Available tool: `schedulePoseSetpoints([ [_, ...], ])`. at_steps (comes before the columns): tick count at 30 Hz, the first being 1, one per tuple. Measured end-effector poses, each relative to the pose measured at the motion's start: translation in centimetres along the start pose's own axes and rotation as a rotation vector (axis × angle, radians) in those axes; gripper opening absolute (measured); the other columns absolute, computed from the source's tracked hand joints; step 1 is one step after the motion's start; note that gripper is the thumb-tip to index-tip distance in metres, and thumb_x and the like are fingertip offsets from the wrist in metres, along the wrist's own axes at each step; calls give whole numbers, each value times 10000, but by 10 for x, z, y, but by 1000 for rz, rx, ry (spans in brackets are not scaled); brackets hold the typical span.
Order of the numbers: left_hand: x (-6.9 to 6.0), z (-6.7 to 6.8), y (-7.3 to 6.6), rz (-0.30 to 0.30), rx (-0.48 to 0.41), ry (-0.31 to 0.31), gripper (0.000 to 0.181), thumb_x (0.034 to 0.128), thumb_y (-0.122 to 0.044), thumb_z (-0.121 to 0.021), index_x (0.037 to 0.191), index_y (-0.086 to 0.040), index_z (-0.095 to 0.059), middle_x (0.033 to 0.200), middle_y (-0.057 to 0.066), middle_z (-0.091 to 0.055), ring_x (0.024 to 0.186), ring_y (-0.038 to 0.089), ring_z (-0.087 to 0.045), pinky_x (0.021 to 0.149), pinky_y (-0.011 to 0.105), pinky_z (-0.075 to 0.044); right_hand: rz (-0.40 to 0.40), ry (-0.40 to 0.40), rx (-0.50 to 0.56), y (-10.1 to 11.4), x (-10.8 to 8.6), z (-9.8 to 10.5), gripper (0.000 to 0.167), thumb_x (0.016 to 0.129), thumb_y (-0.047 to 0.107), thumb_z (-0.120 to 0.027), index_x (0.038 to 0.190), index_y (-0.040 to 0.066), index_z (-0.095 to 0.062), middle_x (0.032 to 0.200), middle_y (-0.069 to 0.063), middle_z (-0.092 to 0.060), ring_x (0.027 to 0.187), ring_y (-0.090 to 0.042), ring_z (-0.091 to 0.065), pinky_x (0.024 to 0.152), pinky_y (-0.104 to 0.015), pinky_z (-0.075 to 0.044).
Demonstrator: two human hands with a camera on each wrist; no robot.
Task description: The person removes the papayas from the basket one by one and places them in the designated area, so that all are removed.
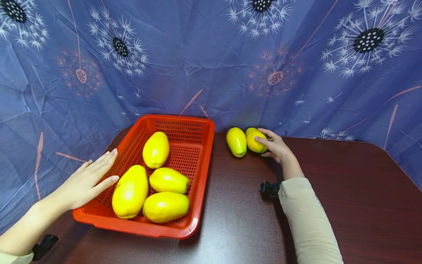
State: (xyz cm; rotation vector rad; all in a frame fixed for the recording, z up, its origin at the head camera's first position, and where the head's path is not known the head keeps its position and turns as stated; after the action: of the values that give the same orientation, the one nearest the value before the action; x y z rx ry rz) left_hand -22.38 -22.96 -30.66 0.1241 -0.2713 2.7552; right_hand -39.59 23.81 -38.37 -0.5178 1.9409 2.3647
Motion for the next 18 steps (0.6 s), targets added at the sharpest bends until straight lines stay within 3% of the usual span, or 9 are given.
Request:
schedulePoseSetpoints([
  [9, 0, 0, -1, -6, -1, -4, 720, 947, -454, -462, 1477, -37, -210, 1519, 153, -222, 1391, 319, -194, 1021, 641, -171, 5, 7, -62, 7, -8, 6, 777, 905, 402, -580, 1507, 187, -139, 1524, -219, -86, 1346, -422, -221, 1008, -574, -319],
  [18, 0, 0, -1, -8, 1, -5, 720, 948, -452, -461, 1479, -40, -205, 1519, 153, -223, 1390, 320, -198, 1025, 636, -170, 45, -2, -144, 43, -20, 11, 762, 897, 427, -579, 1503, 203, -176, 1529, -203, -92, 1365, -415, -171, 1030, -557, -290],
])
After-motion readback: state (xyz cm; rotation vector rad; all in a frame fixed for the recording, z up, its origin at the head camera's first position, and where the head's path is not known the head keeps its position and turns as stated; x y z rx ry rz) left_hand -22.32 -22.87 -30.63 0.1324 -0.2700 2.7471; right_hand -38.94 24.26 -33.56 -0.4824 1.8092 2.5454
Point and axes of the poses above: each hand's wrist, its own x-axis towards the middle knuckle, its own z-axis out of the back of the hand, y = z × x, the point moved 10 cm from there along x, towards the middle knuckle
